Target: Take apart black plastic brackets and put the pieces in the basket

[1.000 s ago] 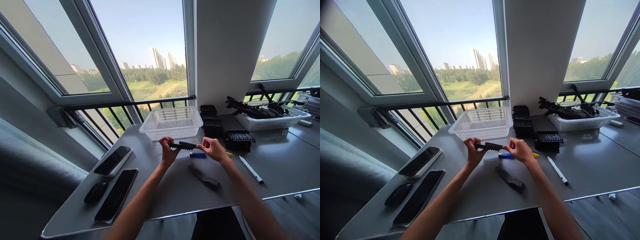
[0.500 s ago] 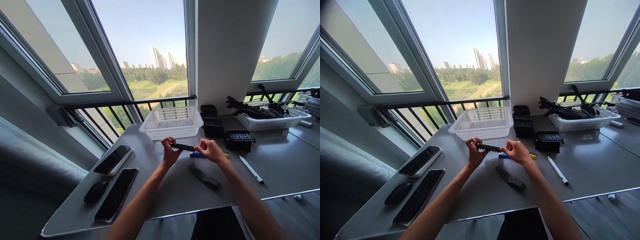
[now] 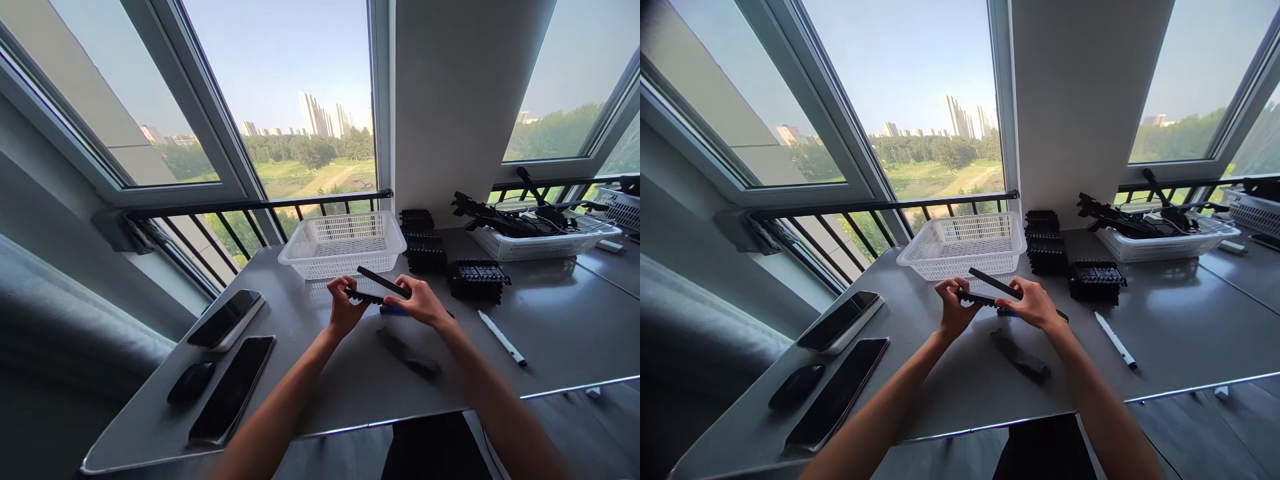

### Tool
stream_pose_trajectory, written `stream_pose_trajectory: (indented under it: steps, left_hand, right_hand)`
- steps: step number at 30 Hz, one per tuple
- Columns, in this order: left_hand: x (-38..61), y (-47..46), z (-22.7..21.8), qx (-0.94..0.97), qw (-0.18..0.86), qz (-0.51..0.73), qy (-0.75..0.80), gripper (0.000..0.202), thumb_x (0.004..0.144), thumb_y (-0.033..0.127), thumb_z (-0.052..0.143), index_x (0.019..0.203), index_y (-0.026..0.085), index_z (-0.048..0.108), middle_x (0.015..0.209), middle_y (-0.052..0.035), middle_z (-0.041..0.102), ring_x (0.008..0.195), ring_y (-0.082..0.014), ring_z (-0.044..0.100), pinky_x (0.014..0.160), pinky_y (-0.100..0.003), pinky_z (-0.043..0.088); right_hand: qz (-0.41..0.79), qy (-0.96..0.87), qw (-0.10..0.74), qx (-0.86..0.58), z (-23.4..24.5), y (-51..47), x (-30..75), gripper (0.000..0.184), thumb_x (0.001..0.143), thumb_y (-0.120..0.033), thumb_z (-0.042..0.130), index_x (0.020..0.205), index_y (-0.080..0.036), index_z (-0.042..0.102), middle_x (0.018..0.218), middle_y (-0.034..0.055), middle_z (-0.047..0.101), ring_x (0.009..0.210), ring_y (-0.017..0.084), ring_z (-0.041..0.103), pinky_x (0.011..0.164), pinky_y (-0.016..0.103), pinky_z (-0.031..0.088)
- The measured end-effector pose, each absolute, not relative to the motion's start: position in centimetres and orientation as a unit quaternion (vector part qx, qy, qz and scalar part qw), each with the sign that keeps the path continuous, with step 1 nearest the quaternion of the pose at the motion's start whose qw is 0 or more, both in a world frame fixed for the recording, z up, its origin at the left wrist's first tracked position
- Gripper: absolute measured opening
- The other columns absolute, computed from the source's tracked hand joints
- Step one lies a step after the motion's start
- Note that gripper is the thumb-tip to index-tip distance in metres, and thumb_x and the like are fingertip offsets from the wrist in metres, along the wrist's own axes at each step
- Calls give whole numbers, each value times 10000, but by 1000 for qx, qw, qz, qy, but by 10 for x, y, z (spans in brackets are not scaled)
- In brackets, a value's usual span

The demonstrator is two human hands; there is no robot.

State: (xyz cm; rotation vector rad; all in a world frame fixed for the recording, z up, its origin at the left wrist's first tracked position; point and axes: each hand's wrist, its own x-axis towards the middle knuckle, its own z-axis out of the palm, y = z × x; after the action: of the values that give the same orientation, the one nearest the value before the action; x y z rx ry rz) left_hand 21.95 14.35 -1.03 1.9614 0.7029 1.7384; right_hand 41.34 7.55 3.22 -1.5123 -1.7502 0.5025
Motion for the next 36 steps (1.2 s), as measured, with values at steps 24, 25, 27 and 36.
stream_pose_trajectory:
  steps: [24,25,27,36]
  left_hand:
    - [220,134,-11,722,27,669,177,569,663,9,691,950,277,280,826,53,449,709,-102,482,690,-261,414]
    - [221,133,-10,725,24,668,169,573,659,9,692,954,279,281,830,51,447,734,-109,496,706,-272,427]
    - [222,132,-8,735,25,658,162,593,648,26,708,970,281,281,874,32,449,829,-136,531,757,-314,460]
    - [225,139,-6,720,137,613,294,710,587,135,764,1176,217,378,1182,-117,502,1115,-246,529,936,-444,454]
  right_hand:
    - [437,-529,439,-580,27,80,414,500,705,-559,703,1049,-208,613,767,22,637,530,116,528,418,207,332]
    - [480,-505,446,-562,27,80,413,537,691,-546,722,1087,-207,593,717,3,616,461,90,473,368,189,269]
    - [534,-468,466,-528,26,80,411,604,650,-510,769,1130,-206,565,624,-40,554,387,57,381,325,168,172]
    - [561,-336,620,-434,34,81,420,522,517,-346,867,875,-186,521,535,-120,359,386,9,194,303,160,131]
